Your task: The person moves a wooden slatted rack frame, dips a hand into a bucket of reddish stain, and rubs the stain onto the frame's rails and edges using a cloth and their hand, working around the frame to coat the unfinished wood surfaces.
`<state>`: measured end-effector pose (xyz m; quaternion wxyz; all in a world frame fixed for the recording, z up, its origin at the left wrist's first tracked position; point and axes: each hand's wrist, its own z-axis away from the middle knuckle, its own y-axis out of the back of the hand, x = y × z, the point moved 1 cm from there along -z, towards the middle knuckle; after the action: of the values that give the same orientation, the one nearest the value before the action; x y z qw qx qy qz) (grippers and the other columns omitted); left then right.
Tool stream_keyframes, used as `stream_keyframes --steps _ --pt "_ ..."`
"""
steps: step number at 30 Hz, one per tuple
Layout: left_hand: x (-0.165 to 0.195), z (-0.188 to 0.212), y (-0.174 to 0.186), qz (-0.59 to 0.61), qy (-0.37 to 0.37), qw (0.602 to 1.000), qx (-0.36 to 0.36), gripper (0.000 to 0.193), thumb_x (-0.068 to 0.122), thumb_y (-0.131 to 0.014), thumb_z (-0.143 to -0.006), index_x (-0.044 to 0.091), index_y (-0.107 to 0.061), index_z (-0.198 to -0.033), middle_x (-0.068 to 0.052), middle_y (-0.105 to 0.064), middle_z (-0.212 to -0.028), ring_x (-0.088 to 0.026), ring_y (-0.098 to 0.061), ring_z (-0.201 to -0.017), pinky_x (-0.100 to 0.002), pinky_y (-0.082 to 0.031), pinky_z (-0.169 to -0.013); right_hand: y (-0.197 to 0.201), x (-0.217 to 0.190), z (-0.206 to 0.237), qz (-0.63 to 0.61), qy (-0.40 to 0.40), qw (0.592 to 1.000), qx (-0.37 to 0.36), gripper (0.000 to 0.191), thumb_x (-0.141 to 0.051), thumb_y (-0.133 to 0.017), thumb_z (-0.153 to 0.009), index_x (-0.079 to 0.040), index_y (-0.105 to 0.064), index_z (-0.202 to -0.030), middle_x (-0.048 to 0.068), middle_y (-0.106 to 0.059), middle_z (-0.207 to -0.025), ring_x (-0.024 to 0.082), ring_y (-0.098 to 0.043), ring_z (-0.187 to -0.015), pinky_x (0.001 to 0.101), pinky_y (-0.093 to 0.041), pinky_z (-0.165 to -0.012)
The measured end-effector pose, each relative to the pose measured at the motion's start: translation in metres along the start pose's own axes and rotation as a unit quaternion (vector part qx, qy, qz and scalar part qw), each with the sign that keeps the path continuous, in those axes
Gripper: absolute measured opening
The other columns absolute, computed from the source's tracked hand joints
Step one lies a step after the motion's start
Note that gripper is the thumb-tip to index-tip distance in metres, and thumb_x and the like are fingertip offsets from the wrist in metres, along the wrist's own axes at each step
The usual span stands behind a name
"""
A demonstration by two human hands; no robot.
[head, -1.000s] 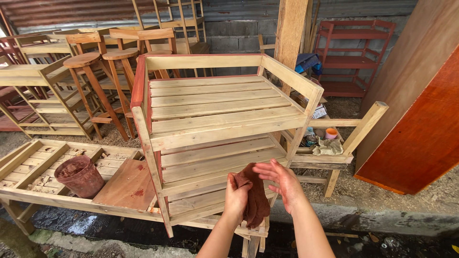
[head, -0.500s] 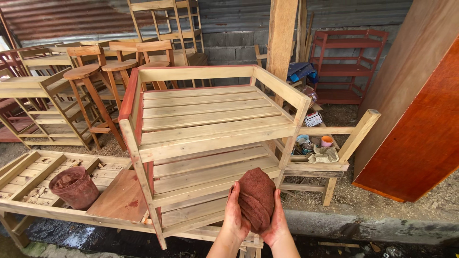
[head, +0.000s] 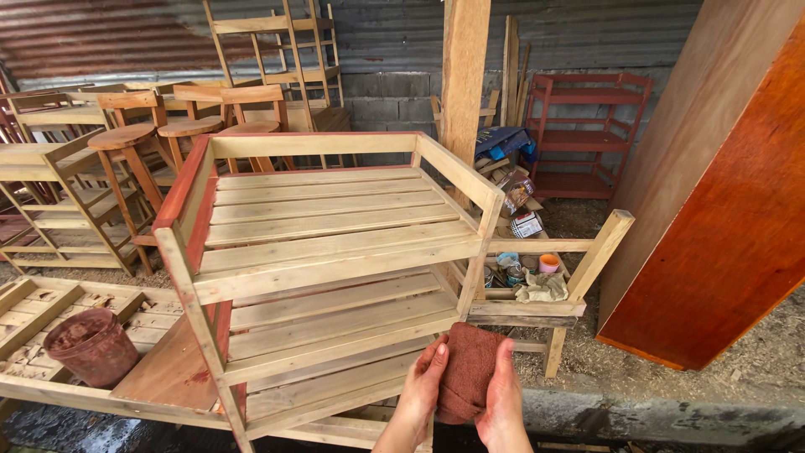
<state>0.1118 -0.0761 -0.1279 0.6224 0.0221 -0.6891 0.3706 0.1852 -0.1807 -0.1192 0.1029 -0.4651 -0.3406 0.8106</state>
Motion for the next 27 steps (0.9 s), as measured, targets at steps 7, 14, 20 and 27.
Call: stream_keyframes --steps 7,14,20,27 --pt "-0.020 -0.017 -0.017 0.051 0.051 0.997 0.001 0.057 0.043 -0.057 -0.099 0.000 -0.065 -0.135 -0.012 -0.073 -0.126 -0.019 -0.067 -0.112 -0.031 -0.052 -0.098 0.016 -0.001 -0.034 0.060 0.150 0.986 0.033 0.063 -0.051 -0.057 -0.098 0.000 -0.056 -0.136 0.013 -0.067 -0.126 0.022 -0.066 -0.111 0.0415 -0.050 -0.099" --pt "-0.054 -0.065 -0.041 0.151 0.103 0.980 -0.073 0.064 0.051 -0.047 -0.098 -0.001 -0.066 -0.130 -0.013 -0.074 -0.126 -0.022 -0.070 -0.114 -0.033 -0.054 -0.100 0.039 -0.004 -0.071 0.012 0.235 0.971 0.038 0.048 -0.039 -0.063 -0.098 0.004 -0.063 -0.121 0.015 -0.070 -0.116 0.022 -0.069 -0.102 0.0400 -0.056 -0.091" --pt "-0.062 -0.114 -0.041 0.101 0.122 0.978 -0.138 0.065 0.049 -0.046 -0.102 -0.006 -0.067 -0.130 -0.015 -0.073 -0.126 -0.023 -0.068 -0.115 -0.037 -0.051 -0.104 0.032 -0.010 -0.110 -0.073 0.125 0.989 0.031 0.054 -0.055 -0.049 -0.097 -0.015 -0.054 -0.133 0.013 -0.065 -0.122 0.029 -0.066 -0.106 0.0463 -0.054 -0.091" --pt "-0.047 -0.156 -0.025 -0.457 -0.013 0.888 -0.038 0.055 0.058 -0.039 -0.104 0.022 -0.059 -0.139 -0.020 -0.041 -0.149 -0.044 -0.044 -0.132 -0.050 -0.033 -0.109 0.024 -0.012 -0.144 0.049 0.183 0.982 -0.011 0.062 -0.038 -0.061 -0.091 -0.009 -0.050 -0.145 0.014 -0.064 -0.134 0.027 -0.065 -0.120 0.0411 -0.051 -0.102"
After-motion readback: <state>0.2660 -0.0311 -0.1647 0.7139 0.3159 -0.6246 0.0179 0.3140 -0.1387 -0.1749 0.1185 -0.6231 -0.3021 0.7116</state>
